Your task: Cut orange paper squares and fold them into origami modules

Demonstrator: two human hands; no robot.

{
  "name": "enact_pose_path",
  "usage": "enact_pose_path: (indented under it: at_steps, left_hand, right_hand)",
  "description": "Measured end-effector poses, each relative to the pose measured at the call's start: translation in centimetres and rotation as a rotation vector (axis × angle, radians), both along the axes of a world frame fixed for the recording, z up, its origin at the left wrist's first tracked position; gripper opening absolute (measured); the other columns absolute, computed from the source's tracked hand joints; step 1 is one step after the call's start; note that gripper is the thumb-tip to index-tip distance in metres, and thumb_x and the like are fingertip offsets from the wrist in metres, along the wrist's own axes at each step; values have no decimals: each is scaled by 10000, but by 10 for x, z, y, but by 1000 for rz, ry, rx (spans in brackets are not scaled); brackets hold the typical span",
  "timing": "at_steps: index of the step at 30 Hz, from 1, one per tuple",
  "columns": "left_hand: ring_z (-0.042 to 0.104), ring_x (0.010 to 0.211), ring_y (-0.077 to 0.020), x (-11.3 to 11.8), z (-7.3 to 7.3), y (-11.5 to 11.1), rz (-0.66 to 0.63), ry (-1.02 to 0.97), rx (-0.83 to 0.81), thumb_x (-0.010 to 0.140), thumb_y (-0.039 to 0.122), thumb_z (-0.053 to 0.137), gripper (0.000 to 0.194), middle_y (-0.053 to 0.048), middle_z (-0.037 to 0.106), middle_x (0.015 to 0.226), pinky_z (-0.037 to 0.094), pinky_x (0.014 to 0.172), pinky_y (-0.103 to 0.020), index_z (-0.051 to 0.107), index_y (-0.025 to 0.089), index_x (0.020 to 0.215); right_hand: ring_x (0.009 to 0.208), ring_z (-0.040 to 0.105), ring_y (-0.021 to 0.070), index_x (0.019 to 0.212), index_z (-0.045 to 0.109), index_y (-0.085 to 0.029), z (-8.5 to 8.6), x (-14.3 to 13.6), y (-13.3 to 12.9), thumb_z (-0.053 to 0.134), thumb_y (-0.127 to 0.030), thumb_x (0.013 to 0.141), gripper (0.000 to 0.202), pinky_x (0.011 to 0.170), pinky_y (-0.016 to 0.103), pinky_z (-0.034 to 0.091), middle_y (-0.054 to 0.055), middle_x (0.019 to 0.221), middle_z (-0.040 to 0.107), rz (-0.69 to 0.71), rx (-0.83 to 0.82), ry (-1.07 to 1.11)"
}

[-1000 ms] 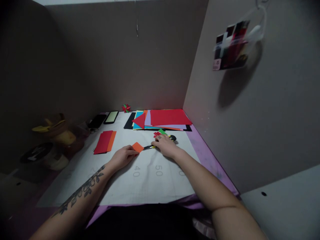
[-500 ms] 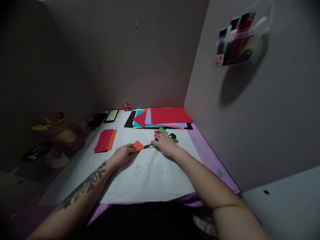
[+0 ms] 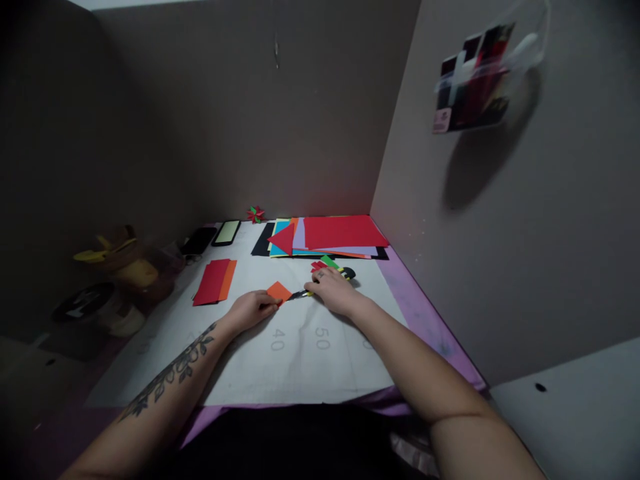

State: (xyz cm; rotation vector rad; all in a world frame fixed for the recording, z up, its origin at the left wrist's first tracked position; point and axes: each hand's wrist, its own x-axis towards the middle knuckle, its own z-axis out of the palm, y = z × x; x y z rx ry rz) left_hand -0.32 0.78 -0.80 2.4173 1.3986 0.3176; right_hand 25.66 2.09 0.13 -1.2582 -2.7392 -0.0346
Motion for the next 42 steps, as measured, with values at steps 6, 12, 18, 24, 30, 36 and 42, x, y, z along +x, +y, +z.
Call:
enact_pose_path:
  at_steps: [6,12,18,24,30,36,42]
  left_hand:
    - [622,809,-167,-1,3,-1,-5,1,-20,844,339,481,276,-19,707,945,398,646,-226,716,266,969]
    - [625,845,-171,-1,5,0,13,2,-73,839,314,472,300,-16,709,995,404,653,-223,701,264,1026]
    - [624,830,-172,-1,4,1,14,2,-70,836,311,467,296,-23,714,954,402,656,-225,708,254,998]
    - [623,797,-166,-1,4,1,12,-2,-60,827,281,473,277,-22,716,915,399,662,-229,712,253,965]
    - [631,822,-169,-1,4,1,21,-20,-84,817,283,481,278,-9,721,935,418,691,-227,713,258,968]
    - [634,889,-187,-1,4,6,35,-36,-114,815,298,477,297,4,717,996,432,727,-226,712,274,994]
    - [628,898,-195,-4,13,16,-73,-36,-221,802,320,521,321,14,715,1014,440,757,-215,682,291,1078]
  right_hand:
    - [1018,441,228,1118,609,-252,0,-3,-3,456,-173,893,283,922,396,277,92,1028,550,7,0,15]
    - [1028,437,229,1125,603,-257,-1,-3,-6,466,-144,877,305,920,384,282,90,1041,550,2,-9,17]
    - [1015,454,230,1128,602,-255,0,-6,-8,475,-105,852,339,915,380,295,91,1046,552,17,-19,7]
    - [1011,459,233,1118,605,-250,1,-5,-10,480,-111,843,332,908,377,301,94,1051,549,25,-16,22]
    - [996,460,233,1117,604,-248,1,-4,-11,465,-118,852,326,887,372,313,91,1044,549,32,-11,30]
    - [987,459,230,1123,601,-255,0,-4,-11,468,-132,861,318,883,374,308,88,1039,547,22,-29,26]
    - [989,458,230,1148,587,-264,0,-4,-10,477,-121,854,345,886,375,307,89,1038,547,21,-41,15]
